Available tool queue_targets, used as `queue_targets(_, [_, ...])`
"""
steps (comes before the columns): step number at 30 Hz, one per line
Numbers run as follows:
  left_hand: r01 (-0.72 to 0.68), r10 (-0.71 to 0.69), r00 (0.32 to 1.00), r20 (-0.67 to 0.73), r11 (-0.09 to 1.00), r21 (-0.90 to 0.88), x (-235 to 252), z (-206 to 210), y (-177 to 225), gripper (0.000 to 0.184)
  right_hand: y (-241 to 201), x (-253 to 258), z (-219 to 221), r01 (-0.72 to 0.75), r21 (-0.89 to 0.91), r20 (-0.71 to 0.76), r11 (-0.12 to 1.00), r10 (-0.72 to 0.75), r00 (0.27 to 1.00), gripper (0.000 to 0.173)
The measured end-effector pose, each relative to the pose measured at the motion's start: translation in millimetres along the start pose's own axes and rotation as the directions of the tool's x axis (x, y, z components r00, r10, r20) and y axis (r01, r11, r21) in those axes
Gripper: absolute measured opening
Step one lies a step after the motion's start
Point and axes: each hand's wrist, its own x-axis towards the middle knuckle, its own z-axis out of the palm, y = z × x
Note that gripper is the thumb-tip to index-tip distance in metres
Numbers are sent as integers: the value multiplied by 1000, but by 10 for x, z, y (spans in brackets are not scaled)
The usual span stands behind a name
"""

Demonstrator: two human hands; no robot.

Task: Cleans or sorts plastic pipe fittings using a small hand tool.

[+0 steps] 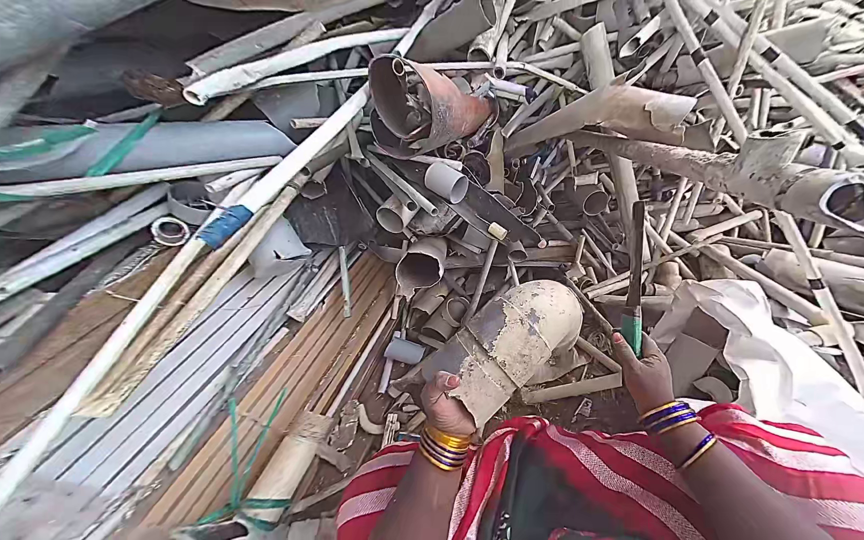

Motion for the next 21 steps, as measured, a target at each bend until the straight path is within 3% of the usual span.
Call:
queue_targets(3, [17,-21,997,78,998,58,-13,34,132,18,-64,-29,-4,239,70,16,968,-241,970,46])
queue_targets(5, [33,-31,999,-18,987,157,-87,34,180,16,-162,-6,-3,292,31,128,956,-293,947,49])
queue_targets(9, [155,-112,978,-177,956,250,-201,-123,37,18,-366,62,66,336,-108,326,936,-286,901,55])
queue_targets(13, [265,-166,942,-292,903,339,-184,-188,-102,21,-171,32,199,430,-130,408,894,-347,845,53])
queue_targets(18, [355,-231,929,-289,775,523,-216,-102,-194,22,-12,-52,177,390,-214,573,896,-208,793,49])
queue_targets(21, [419,-321,908,-270,726,546,-201,-48,-235,21,-64,52,193,383,-298,553,875,-169,816,54])
